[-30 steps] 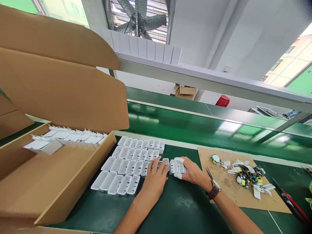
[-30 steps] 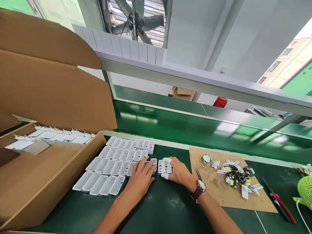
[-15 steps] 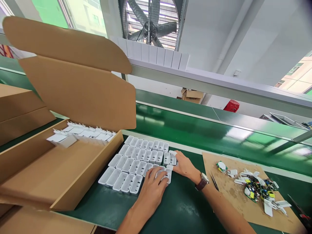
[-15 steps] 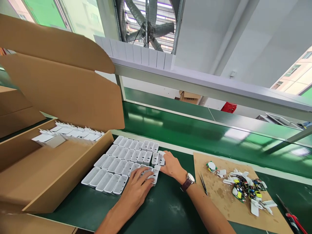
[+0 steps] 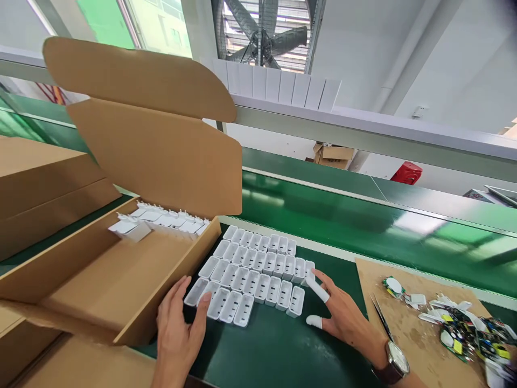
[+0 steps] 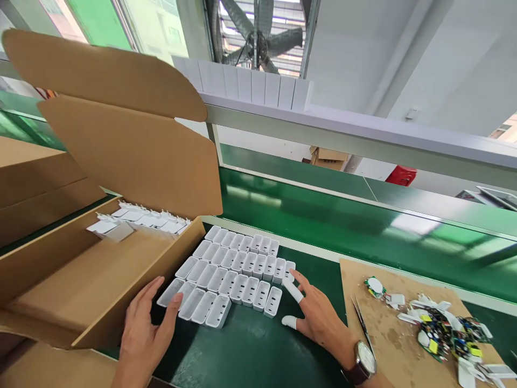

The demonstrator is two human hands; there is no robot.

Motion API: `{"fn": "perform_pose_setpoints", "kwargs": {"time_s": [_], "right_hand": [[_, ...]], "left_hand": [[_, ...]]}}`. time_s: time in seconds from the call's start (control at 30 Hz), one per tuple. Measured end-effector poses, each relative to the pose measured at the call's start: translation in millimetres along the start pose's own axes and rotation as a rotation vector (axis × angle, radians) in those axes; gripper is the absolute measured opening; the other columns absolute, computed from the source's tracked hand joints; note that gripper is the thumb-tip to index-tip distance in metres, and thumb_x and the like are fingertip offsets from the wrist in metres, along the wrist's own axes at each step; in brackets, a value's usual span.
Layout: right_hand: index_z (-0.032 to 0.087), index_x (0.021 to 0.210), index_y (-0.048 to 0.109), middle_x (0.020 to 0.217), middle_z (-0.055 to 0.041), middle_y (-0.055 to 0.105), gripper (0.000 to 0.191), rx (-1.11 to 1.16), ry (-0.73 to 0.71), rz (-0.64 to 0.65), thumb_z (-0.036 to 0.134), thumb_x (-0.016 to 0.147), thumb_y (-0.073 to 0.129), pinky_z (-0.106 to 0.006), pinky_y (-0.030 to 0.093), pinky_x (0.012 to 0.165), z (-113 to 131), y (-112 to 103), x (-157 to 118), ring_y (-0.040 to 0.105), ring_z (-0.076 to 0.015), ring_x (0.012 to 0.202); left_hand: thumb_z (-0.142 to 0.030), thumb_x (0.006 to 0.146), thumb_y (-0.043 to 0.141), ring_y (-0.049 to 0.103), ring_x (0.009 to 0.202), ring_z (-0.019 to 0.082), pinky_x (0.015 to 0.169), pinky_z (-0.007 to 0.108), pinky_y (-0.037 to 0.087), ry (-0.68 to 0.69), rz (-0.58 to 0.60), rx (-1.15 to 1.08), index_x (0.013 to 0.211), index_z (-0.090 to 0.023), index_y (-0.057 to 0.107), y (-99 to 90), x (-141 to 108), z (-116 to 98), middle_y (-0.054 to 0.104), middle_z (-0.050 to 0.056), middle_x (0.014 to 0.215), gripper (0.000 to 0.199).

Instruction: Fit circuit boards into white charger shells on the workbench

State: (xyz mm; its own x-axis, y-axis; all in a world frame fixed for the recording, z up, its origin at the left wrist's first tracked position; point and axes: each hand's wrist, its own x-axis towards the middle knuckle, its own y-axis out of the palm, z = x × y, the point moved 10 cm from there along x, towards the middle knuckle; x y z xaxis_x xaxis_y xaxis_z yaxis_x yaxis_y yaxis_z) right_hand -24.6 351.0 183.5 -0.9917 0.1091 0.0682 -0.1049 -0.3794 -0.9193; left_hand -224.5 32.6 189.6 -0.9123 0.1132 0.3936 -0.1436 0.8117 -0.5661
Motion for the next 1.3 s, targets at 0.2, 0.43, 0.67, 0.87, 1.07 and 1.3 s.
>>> {"fn": "perform_pose_setpoints", "kwargs": {"time_s": [0.2, 0.43, 0.67, 0.87, 1.07, 1.3], "right_hand": [[0.032, 0.165, 0.02, 0.171, -0.0117, 0.027, 0.093, -0.064, -0.065, 0.107, 0.008, 0.086, 0.062, -0.045, 0.058, 0.104, 12, 25, 21, 0.065, -0.0315, 0.126], [0.027, 0.156, 0.038, 0.17, -0.012, 0.028, 0.075, -0.06, -0.099, 0.038, 0.005, 0.087, 0.055, -0.047, 0.055, 0.108, 8, 45, 16, 0.059, -0.0323, 0.136], [0.036, 0.161, 0.024, 0.16, -0.0162, 0.041, 0.072, -0.028, -0.014, -0.161, 0.027, 0.098, 0.059, -0.048, 0.063, 0.094, -3, 6, 2, 0.07, -0.0304, 0.116], [0.034, 0.16, 0.016, 0.15, -0.0158, 0.042, 0.068, 0.104, 0.088, -0.315, 0.025, 0.101, 0.049, -0.045, 0.065, 0.089, -19, -12, -1, 0.069, -0.0251, 0.11], [0.031, 0.155, 0.032, 0.135, -0.0127, 0.055, 0.054, 0.065, 0.077, -0.296, 0.032, 0.104, 0.05, -0.041, 0.064, 0.079, 4, -12, -8, 0.069, -0.024, 0.097], [0.021, 0.132, 0.06, 0.102, -0.0106, 0.066, 0.038, -0.077, -0.133, -0.114, 0.042, 0.1, 0.062, -0.041, 0.059, 0.072, 49, 23, 11, 0.068, -0.0274, 0.083]], "left_hand": [[-0.067, 0.095, 0.044, 0.056, 0.134, 0.035, 0.102, 0.047, 0.055, -0.333, 0.162, -0.213, 0.141, -0.02, 0.056, 34.1, 12, 38, 0.059, 0.015, 0.147, 0.067], [-0.07, 0.093, 0.048, 0.061, 0.129, 0.035, 0.112, 0.053, 0.048, -0.248, 0.148, -0.26, 0.135, -0.017, 0.06, 44.0, 26, 35, 0.063, 0.017, 0.139, 0.069], [-0.068, 0.088, 0.063, 0.05, 0.142, 0.038, 0.118, 0.057, 0.043, 0.019, 0.221, -0.184, 0.151, -0.021, 0.046, 28.5, 18, 31, 0.05, 0.018, 0.153, 0.08], [-0.059, 0.086, 0.072, 0.032, 0.153, 0.044, 0.121, 0.068, 0.031, 0.32, 0.307, 0.114, 0.161, -0.034, 0.03, 24.3, -7, 7, 0.029, 0.015, 0.167, 0.089], [-0.058, 0.088, 0.072, 0.034, 0.151, 0.046, 0.116, 0.064, 0.036, 0.451, 0.307, 0.258, 0.162, -0.033, 0.025, 23.3, -18, -15, 0.032, 0.019, 0.165, 0.092], [-0.054, 0.087, 0.076, 0.035, 0.151, 0.044, 0.12, 0.057, 0.028, 0.704, 0.332, 0.31, 0.157, -0.029, 0.039, 44.5, -39, -61, 0.046, 0.019, 0.158, 0.083]]}}
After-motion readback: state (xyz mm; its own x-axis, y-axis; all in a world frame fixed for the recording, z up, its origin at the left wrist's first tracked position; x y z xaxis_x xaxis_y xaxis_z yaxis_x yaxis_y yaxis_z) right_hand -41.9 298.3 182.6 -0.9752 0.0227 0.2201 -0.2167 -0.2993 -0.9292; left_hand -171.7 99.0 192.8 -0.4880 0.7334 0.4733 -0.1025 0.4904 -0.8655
